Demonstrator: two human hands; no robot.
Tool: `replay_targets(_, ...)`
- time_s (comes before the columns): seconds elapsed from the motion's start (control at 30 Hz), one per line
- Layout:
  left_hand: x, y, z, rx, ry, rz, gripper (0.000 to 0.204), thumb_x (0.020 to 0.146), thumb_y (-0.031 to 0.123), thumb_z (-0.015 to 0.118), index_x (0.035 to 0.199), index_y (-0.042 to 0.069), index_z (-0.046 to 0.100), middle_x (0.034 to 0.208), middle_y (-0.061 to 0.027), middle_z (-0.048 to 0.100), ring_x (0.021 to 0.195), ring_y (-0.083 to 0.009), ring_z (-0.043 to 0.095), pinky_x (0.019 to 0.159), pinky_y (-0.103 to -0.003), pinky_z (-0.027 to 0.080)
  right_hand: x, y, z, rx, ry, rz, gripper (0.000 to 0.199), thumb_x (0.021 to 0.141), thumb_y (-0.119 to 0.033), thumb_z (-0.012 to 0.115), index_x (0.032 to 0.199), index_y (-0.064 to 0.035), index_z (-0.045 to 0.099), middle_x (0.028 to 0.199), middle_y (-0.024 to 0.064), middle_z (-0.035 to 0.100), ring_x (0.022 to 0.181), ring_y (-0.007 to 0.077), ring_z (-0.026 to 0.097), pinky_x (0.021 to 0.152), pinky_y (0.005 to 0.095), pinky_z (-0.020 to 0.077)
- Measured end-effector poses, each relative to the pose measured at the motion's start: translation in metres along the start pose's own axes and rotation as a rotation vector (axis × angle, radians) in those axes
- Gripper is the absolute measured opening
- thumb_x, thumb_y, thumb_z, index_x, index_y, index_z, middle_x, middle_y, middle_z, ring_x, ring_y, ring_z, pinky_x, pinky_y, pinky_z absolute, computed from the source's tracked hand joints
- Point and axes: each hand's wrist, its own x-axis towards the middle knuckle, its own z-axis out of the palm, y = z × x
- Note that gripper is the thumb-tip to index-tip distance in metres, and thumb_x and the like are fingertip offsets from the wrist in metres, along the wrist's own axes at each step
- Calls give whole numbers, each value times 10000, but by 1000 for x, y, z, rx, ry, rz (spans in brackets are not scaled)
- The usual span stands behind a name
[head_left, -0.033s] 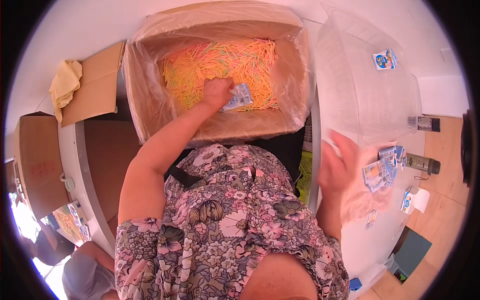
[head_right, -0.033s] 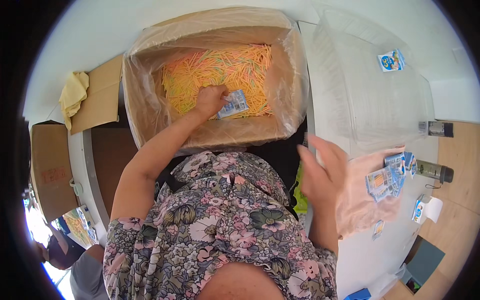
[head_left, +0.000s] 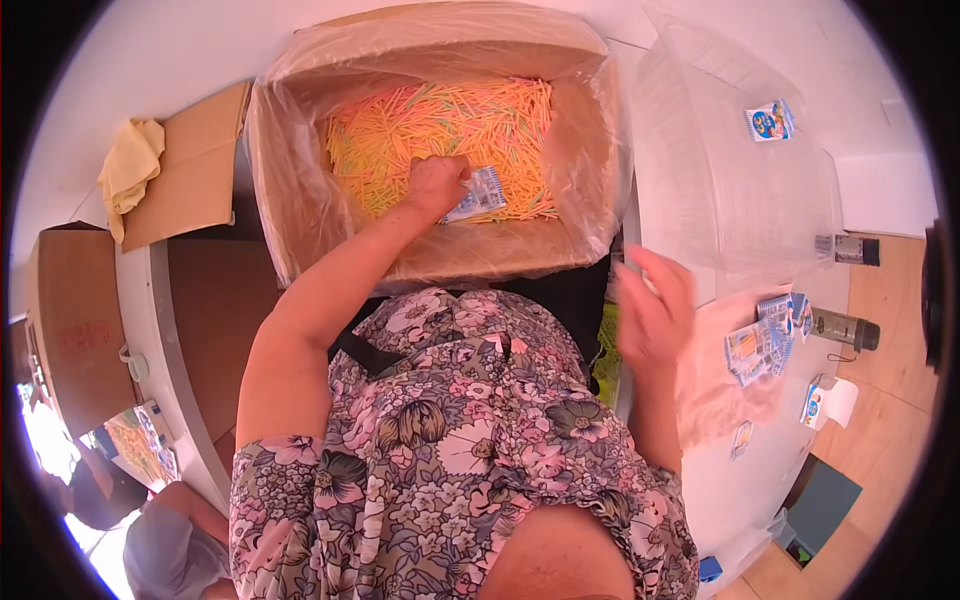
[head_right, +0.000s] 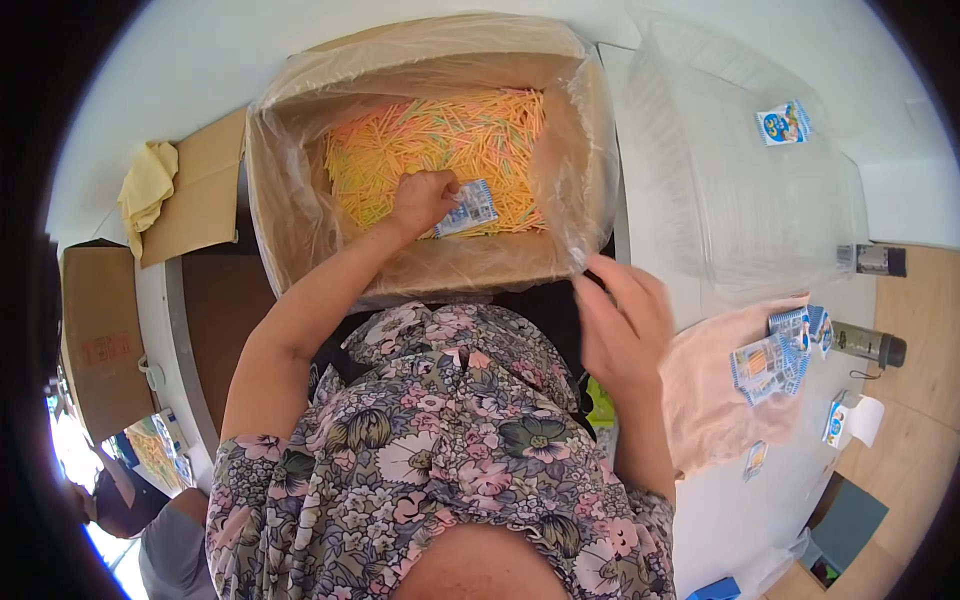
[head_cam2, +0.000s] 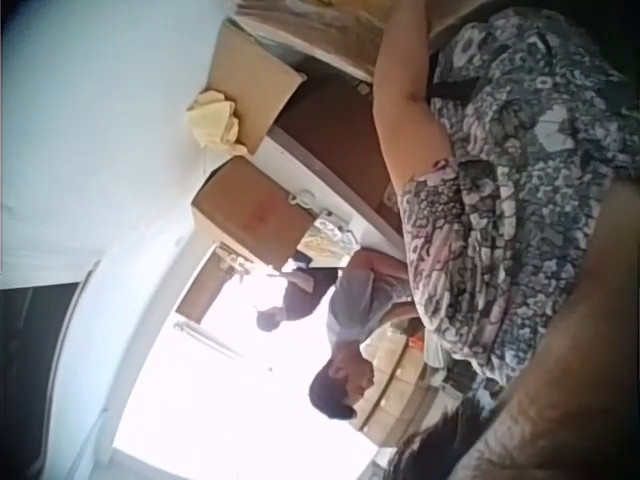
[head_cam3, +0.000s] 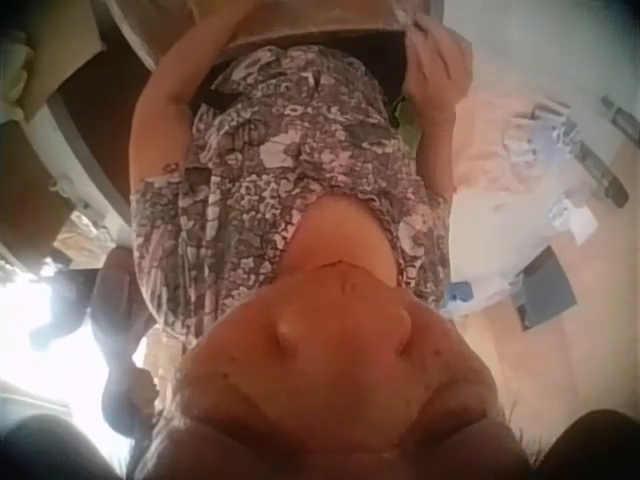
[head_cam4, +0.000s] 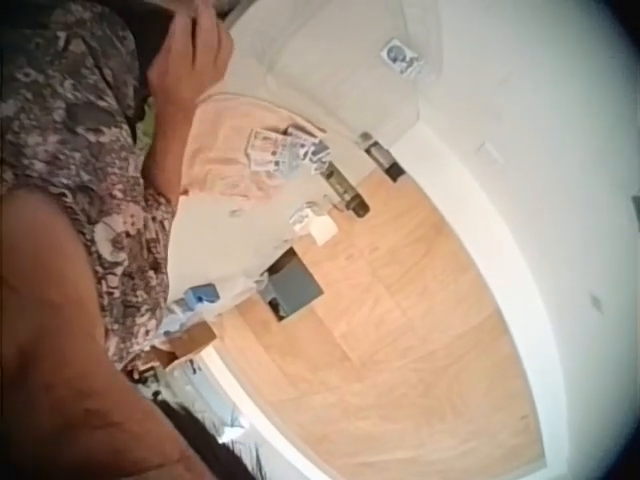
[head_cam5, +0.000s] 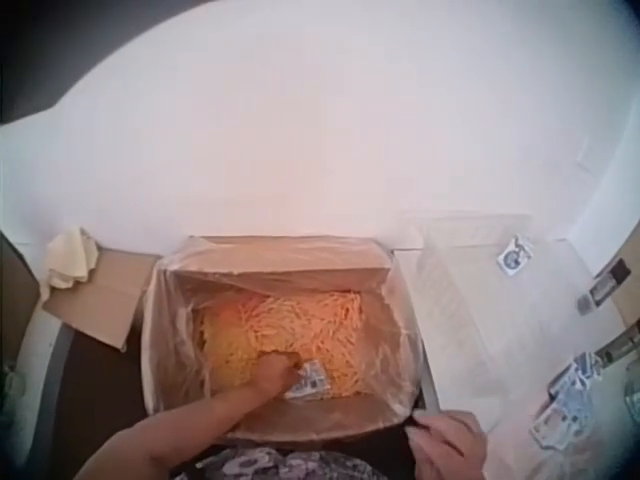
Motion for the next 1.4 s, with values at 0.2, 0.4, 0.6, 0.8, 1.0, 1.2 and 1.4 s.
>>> replay_targets(0.2,-2,4,8,74,212,62,392,608,188,786,938,137,579,944,-41,633,963,-241,565,821,-448,384,7,12,62,228,-76,78,224,693,73,665,908,22,631,984,121,629,831,281,582,715,334,476)
replay_targets(0.4,1,-12,11,13,204,35,327,603,130,760,893,136,609,925,-40,641,952,-242,573,835,-438,375,14,12,65,181,-358,182,195,723,4,657,915,13,627,979,138,620,872,297,587,735,372,474)
replay_targets(0.6,4,-6,5,-52,153,30,210,638,82,647,840,137,625,894,-60,645,964,-259,562,834,-445,361,54,0,79,58,-855,-91,287,667,-114,674,911,11,590,873,162,620,860,363,583,686,419,456)
replay_targets(0.8,0,-4,3,-32,206,125,172,727,225,615,870,139,660,879,-96,654,900,-293,591,827,-464,412,156,-43,77,1318,-826,417,83,739,-85,637,735,-3,624,706,112,623,639,250,606,559,352,447)
replay_targets(1.0,-8,-3,-9,-502,103,39,221,777,268,597,919,117,674,868,-133,662,833,-311,621,757,-448,468,132,-13,102,1093,-1181,177,131,794,-93,669,868,15,663,770,50,664,636,104,591,540,269,458)
replay_targets(1.2,-30,3,-36,-893,126,112,170,860,141,595,909,-12,649,699,-39,617,638,-59,512,568,-271,440,102,39,161,399,-531,338,176,830,-130,645,954,-5,646,770,39,639,699,82,579,580,262,469)
replay_targets(1.4,-65,-32,-51,-908,294,-2,223,858,223,604,868,6,655,605,-99,581,566,-110,533,544,-324,432,128,38,208,839,-781,632,214,857,-179,595,996,-18,611,789,70,618,695,152,603,590,292,492)
